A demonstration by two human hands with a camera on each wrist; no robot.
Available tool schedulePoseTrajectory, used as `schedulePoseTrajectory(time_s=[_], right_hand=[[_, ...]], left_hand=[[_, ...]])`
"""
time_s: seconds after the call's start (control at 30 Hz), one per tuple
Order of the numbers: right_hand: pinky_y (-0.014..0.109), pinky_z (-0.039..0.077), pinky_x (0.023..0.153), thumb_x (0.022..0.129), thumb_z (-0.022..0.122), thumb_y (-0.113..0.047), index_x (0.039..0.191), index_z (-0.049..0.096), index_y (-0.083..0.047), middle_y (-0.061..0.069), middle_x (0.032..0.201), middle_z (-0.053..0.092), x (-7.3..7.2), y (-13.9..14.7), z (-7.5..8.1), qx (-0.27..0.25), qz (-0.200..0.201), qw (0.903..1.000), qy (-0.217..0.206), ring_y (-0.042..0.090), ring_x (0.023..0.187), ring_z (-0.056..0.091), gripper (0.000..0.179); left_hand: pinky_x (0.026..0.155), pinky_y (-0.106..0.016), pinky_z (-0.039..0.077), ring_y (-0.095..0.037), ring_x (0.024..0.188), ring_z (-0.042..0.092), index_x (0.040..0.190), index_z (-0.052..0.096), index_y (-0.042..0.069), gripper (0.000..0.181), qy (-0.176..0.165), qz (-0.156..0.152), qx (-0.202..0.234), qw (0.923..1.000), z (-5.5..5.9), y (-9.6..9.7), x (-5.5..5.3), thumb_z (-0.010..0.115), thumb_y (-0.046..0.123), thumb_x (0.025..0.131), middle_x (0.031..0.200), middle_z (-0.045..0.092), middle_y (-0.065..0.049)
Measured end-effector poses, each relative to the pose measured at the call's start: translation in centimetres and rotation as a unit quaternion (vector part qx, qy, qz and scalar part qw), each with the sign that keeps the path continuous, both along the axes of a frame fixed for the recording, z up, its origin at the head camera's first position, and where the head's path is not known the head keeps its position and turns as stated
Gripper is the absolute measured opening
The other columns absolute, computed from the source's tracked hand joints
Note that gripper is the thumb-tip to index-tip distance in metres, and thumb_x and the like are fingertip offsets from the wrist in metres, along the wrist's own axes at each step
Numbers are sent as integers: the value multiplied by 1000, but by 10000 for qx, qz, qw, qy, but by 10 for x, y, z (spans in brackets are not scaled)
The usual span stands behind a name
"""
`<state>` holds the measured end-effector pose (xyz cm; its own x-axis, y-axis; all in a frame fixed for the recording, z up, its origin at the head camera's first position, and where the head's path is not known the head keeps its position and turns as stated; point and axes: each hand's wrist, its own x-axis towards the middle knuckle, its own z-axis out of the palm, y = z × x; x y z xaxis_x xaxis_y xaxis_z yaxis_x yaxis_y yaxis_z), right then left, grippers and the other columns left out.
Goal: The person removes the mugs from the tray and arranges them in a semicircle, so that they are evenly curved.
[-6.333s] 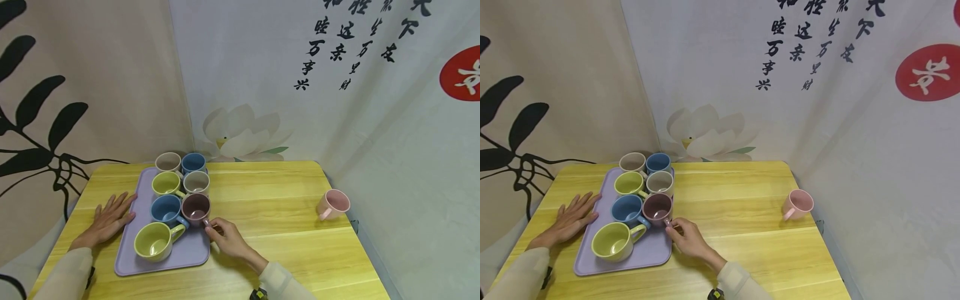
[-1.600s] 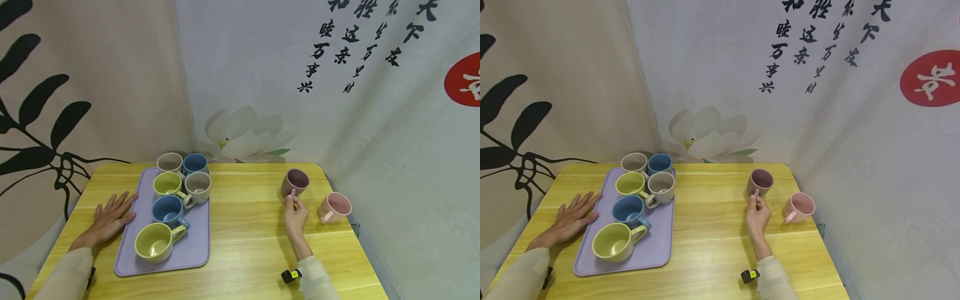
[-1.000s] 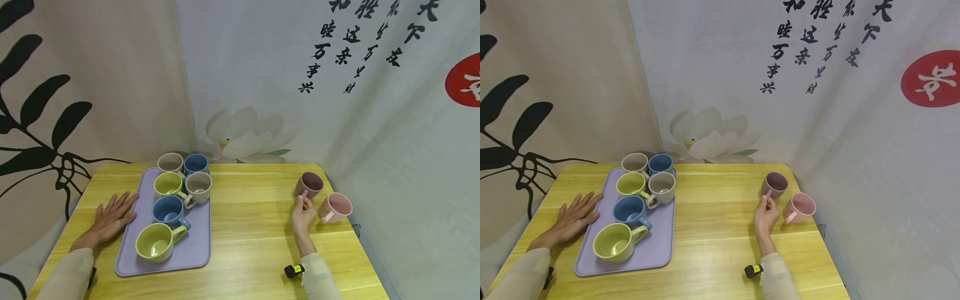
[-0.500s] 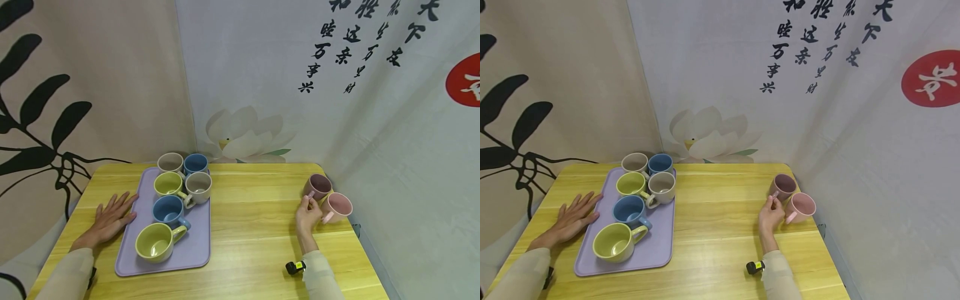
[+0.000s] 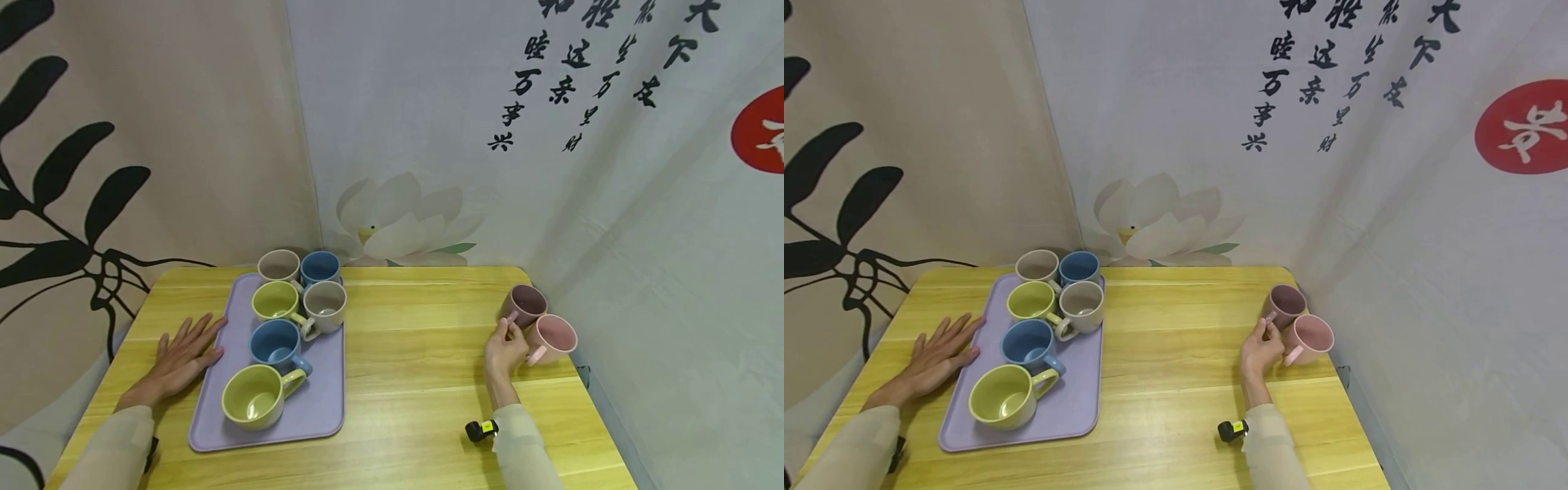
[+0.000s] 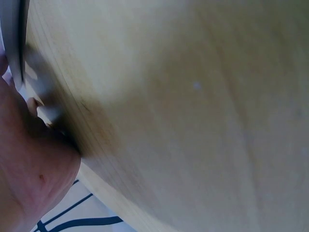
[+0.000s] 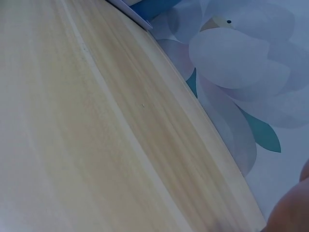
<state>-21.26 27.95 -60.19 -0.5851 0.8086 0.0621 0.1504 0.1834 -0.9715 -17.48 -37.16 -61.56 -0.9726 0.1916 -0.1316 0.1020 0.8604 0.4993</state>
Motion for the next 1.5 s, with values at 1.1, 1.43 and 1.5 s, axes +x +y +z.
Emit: schedulePoseTrajectory(time_s=[1.1, 1.43, 1.5], right_hand=[[6, 47, 86, 113, 68, -18, 131, 73, 6, 30, 135, 76, -1, -2, -5, -180, -143, 9988, 425, 35, 120, 74, 30], [23, 57, 102, 107, 76, -30, 157, 61, -5, 26, 153, 68, 12, -2, -9, -124, 306, 9988, 348, 39, 132, 71, 58], [38, 58, 113, 106, 77, -30, 162, 54, -6, 24, 160, 63, 16, -2, -9, -61, 466, 9983, 337, 40, 137, 68, 65]], left_hand=[[124, -93, -12, -68, 170, -8, 182, 20, 19, 75, -33, -11, 17, 10000, 3, 1, 0, 44, 53, 120, 188, 6, -32], [125, -92, -14, -66, 171, -10, 182, 20, 24, 74, 106, 16, 97, 9999, -2, -1, -1, 43, 55, 119, 188, 7, -31], [124, -92, -14, -66, 171, -10, 182, 20, 25, 74, 150, 21, 122, 9998, -4, -2, -1, 43, 55, 119, 188, 7, -31]])
